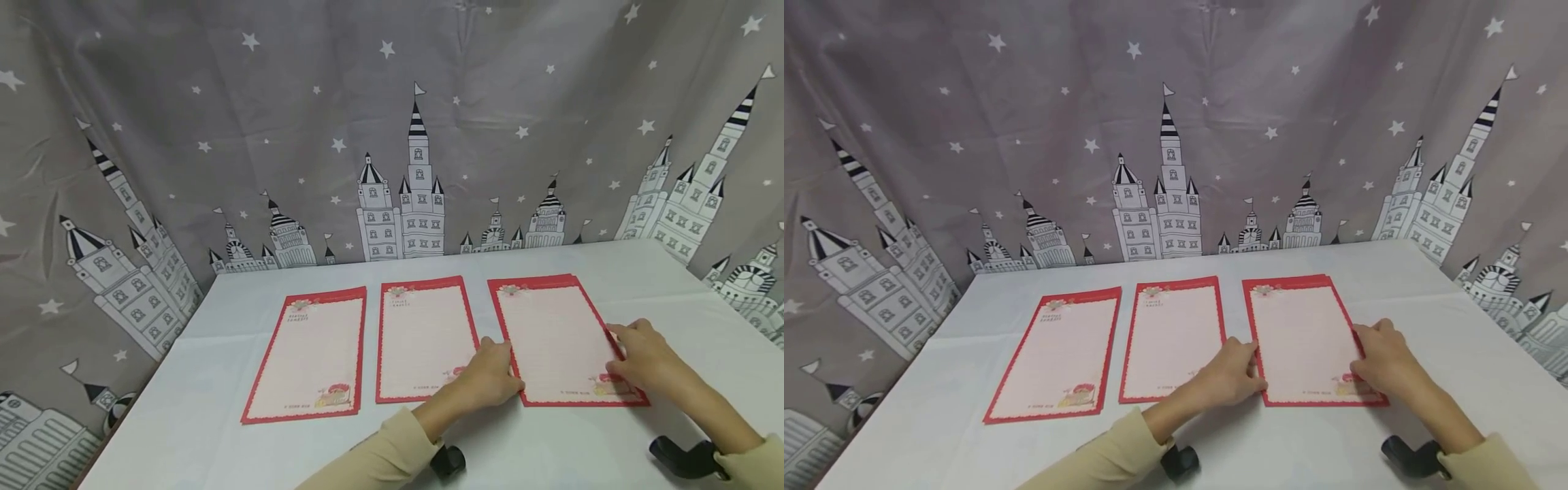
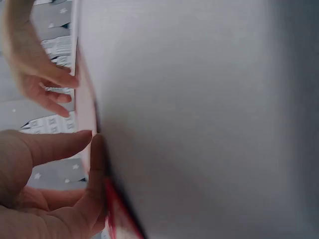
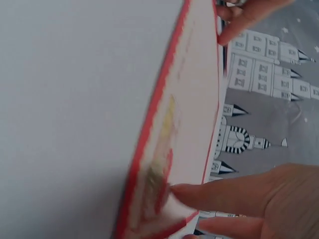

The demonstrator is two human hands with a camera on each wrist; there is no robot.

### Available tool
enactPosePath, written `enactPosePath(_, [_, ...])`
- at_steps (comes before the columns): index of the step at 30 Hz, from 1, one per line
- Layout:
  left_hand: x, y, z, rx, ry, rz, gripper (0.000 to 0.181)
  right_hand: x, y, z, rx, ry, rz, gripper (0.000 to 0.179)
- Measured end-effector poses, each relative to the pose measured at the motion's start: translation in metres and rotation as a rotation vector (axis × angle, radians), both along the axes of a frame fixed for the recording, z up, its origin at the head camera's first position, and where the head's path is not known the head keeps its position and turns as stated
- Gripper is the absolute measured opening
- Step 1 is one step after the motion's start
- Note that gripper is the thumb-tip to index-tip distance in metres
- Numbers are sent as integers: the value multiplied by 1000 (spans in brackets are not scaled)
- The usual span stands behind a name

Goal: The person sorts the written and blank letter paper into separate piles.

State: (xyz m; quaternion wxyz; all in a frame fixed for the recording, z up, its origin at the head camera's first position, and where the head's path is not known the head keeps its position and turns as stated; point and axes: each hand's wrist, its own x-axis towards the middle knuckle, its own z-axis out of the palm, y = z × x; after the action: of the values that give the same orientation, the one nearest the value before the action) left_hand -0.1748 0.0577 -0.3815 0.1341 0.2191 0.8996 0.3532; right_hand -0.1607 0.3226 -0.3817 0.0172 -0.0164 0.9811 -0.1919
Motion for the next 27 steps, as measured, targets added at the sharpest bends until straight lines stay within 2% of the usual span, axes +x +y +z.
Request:
enactPosePath(3, [2, -9, 5, -8, 1, -7, 34, 4, -11, -3, -34, 70, 8, 62])
enactPosePath(5, [2, -19, 8, 22, -12, -8, 39, 6, -20, -3, -71, 96, 29, 56])
enactPosePath(8, [1, -36, 11, 80, -9, 9, 44, 9, -39, -1, -139, 107, 71, 47])
enactPosePath(11, [-3, -56, 13, 122, 31, 45, 41, 8, -61, 3, -209, 100, 121, 39])
enactPosePath(13, [-7, -68, 14, 113, 53, 90, 40, 6, -76, 4, -240, 103, 147, 35])
enactPosePath(17, [-12, -89, 12, 38, 95, 202, 40, 4, -103, 5, -272, 89, 183, 32])
enactPosePath(22, [-20, -118, 9, -82, 159, 368, 57, -3, -128, 5, -327, -22, 189, 45])
enactPosePath(25, [-24, -135, 9, -127, 153, 442, 59, -10, -139, 6, -360, -76, 179, 56])
enactPosePath(27, [-25, -144, 11, -124, 115, 467, 53, -14, -145, 7, -375, -94, 173, 59])
